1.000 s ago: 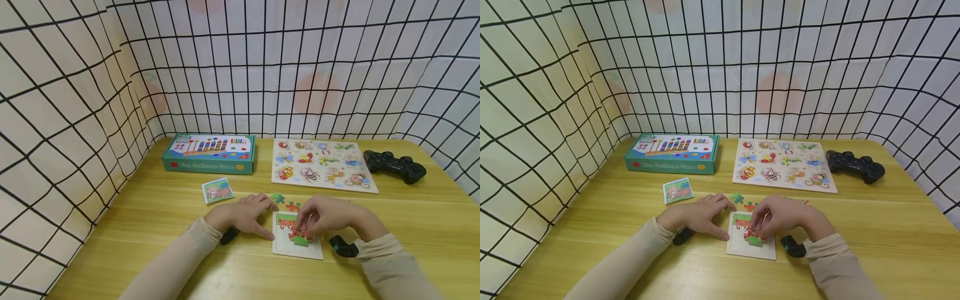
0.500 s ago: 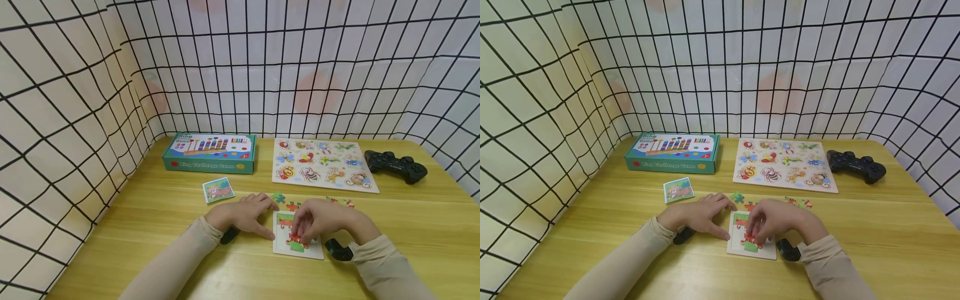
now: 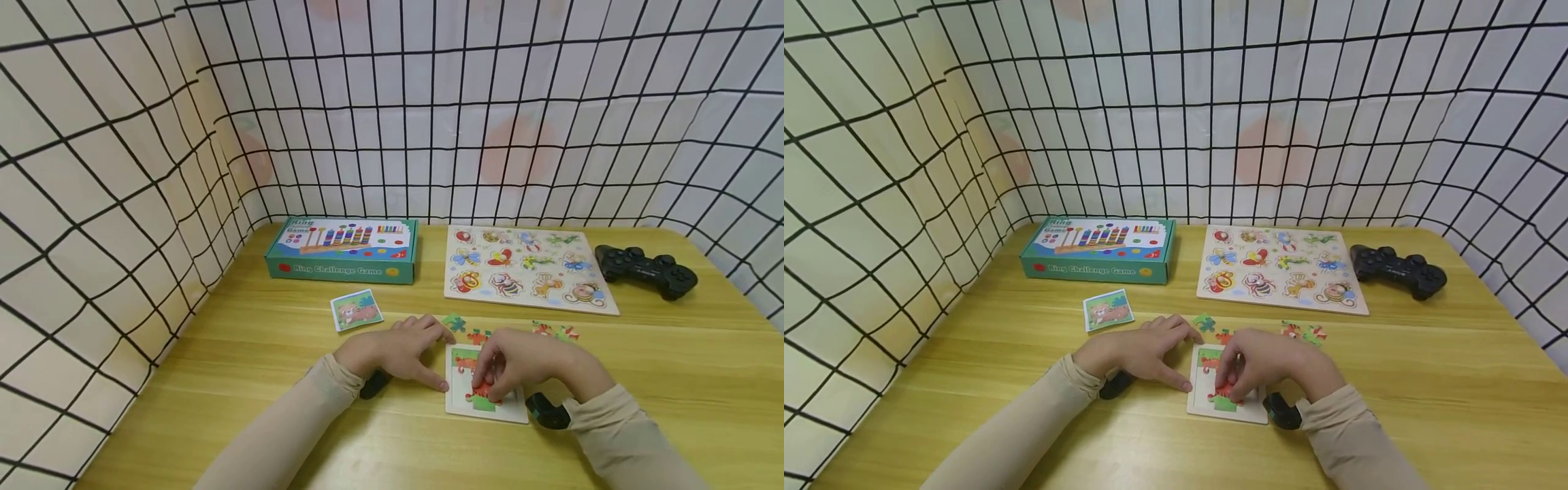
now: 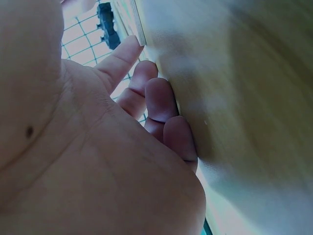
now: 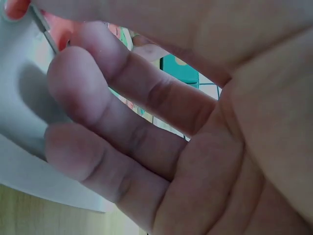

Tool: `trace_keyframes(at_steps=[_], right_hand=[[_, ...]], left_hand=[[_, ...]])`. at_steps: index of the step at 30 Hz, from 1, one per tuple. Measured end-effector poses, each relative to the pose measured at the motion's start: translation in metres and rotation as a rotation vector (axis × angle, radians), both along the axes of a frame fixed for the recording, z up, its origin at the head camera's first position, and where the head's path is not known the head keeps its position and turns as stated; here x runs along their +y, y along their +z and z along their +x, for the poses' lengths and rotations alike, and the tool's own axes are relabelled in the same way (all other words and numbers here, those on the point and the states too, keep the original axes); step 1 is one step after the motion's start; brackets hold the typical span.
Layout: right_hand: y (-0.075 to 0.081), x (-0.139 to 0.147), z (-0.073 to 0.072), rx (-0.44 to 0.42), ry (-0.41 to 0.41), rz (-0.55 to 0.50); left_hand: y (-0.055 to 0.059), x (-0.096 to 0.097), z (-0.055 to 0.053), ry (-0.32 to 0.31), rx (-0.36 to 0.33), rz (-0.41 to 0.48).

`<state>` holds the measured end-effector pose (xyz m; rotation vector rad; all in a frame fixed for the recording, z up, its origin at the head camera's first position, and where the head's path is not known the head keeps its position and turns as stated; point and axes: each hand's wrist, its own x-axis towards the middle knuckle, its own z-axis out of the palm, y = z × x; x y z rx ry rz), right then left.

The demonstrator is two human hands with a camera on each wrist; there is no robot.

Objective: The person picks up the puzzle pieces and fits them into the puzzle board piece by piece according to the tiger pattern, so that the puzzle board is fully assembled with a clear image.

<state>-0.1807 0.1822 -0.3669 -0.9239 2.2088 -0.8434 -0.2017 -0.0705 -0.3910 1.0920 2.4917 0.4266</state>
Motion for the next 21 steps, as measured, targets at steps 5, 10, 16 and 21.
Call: trace_keyframes(at_steps=[5,10,16,21], right_hand=[[0.0014,-0.0015,0.0009,0.008,-0.001,0.016],[0.0024,-0.004,0.002,0.018,-0.001,0.014],[0.0029,-0.006,0.0037,0.025,-0.008,0.027],[0.0032,-0.0045,0.0027,0.036,-0.002,0.025]], left_hand=[[0.0012,0.0,0.0002,0.003,0.003,0.001],[0.0015,-0.0003,0.0003,0.003,0.004,0.003],[0.0005,-0.0005,0.0002,0.004,0.008,0.001],[-0.0001,-0.0006,0.0003,0.003,0.012,0.0]])
